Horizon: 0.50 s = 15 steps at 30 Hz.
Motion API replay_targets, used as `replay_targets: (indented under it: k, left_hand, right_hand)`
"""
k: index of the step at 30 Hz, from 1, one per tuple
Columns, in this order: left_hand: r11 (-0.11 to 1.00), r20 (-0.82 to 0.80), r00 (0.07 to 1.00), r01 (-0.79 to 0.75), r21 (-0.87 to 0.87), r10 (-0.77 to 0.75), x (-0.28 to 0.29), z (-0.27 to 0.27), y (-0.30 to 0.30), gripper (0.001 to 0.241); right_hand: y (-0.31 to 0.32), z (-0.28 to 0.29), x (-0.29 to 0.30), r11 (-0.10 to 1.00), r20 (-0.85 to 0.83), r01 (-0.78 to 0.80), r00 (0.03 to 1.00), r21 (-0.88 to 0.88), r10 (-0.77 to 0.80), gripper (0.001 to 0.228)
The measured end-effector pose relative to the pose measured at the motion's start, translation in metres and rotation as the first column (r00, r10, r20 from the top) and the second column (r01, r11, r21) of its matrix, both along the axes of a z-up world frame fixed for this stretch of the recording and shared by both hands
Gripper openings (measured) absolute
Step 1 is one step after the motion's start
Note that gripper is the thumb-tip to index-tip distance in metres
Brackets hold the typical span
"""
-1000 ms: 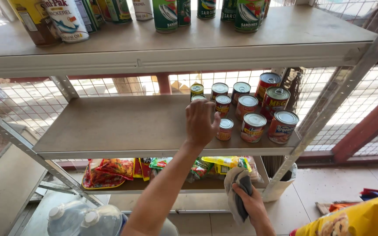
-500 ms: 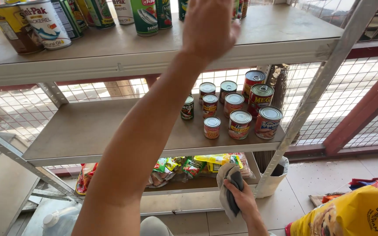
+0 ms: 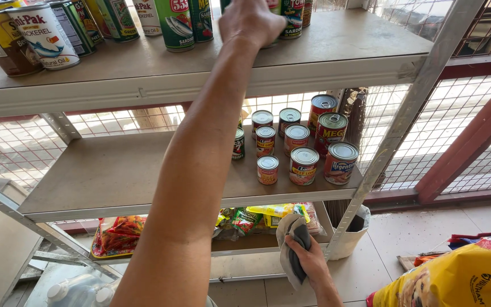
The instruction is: Wiping down canned goods with a cloth and organizing them on a shelf.
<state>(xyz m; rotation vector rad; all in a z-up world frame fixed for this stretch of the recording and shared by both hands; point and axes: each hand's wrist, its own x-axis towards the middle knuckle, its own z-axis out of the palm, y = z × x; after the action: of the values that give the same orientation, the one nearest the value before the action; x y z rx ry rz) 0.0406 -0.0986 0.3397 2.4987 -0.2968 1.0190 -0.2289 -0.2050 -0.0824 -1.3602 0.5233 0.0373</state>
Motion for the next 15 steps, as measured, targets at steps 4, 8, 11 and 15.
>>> replay_targets:
  k: [4,8,11,15]
  left_hand:
    - [0.987,0.236,0.962,-0.153,0.046,0.138,0.007,0.0,0.009,0.022]
    - [0.942,0.28,0.959,-0.047,0.332,-0.051,0.02,0.0,-0.007,0.013]
    - [0.919,0.201,0.977,-0.01,0.395,-0.076,0.016,0.0,-0.012,0.022]
    - [0.938,0.323,0.939,-0.004,0.345,-0.115,0.045,-0.009,-0.01,0.036]
  right_hand:
    - [-0.003,0.0,0.002,1.0,0.023,0.011,1.0,0.018,-0.011,0.038]
    - [-0.001,0.005,0.003,1.0,0.008,0.022,1.0,0.006,-0.022,0.041]
    - [-0.001,0.007,0.003,1.0,0.012,0.018,1.0,0.013,-0.018,0.042]
    - [-0.004,0.002,0.004,1.0,0.044,0.019,0.999,0.019,-0.019,0.037]
